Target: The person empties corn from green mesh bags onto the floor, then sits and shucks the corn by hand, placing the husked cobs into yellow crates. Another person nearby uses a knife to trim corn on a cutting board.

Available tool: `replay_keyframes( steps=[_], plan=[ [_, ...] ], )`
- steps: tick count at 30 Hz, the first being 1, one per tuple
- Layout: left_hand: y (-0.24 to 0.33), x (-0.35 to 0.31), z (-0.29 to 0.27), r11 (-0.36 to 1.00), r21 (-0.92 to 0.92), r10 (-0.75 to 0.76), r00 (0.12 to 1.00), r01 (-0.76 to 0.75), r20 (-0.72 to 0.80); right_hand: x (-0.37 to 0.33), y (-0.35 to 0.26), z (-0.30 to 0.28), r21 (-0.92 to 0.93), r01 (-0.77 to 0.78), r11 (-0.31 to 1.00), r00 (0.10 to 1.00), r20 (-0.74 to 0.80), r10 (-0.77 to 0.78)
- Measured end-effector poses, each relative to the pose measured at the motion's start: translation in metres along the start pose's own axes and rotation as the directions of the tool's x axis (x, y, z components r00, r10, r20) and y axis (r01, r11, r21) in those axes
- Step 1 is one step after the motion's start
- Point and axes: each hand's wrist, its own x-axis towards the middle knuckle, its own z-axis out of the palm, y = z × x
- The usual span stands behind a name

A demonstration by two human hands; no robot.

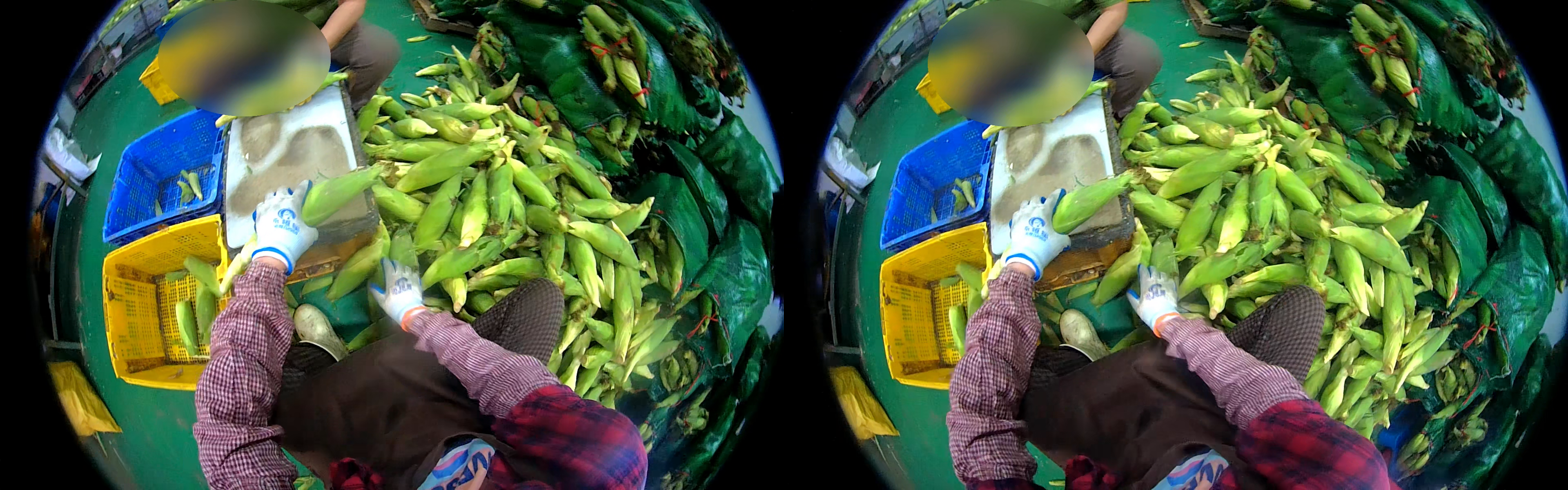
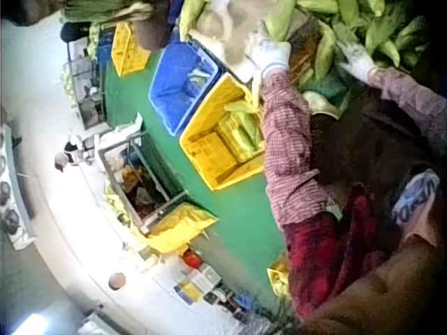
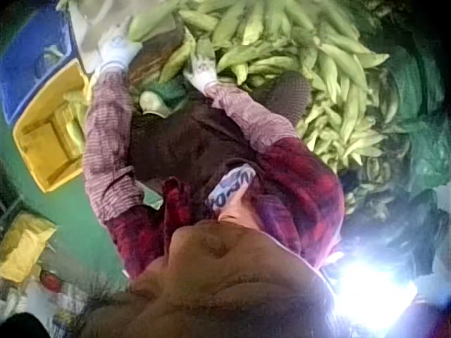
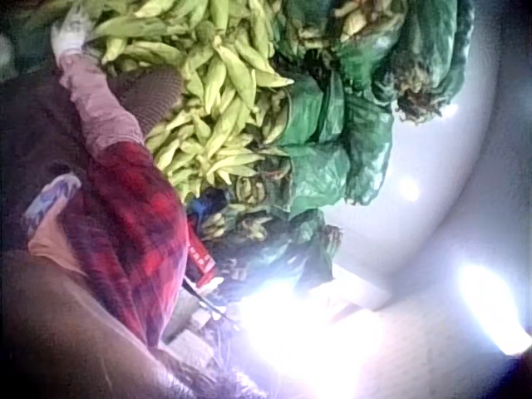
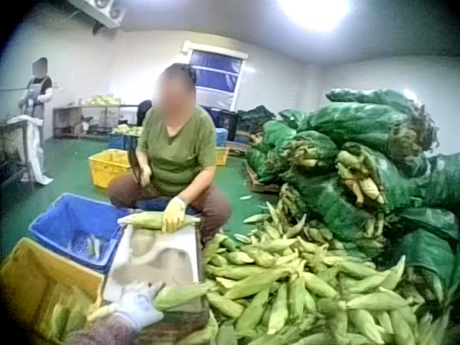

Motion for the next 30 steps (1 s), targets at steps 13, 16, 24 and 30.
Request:
replay_keyframes(
  steps=[13,16,24,30],
  plan=[
    [-0.015,0.022,0.020,0.988,0.151,0.006,1.000,-0.009,0.023,0.116,0.023,0.072,0.439,-0.355,0.825,0.932,0.230,0.279],
    [-0.018,0.030,0.025,0.988,0.154,0.020,1.000,-0.019,-0.005,0.079,0.036,0.066,0.179,-0.012,0.984,0.978,0.208,-0.026],
    [-0.024,0.042,0.025,0.995,-0.069,-0.093,0.925,0.073,-0.370,-0.035,0.087,-0.023,0.947,-0.307,0.099,0.943,0.289,0.165],
    [-0.011,0.021,0.014,0.797,-0.596,-0.278,0.934,0.095,-0.223,-0.075,0.113,-0.080,0.951,-0.226,-0.209,0.940,0.269,0.208]
  ],
)
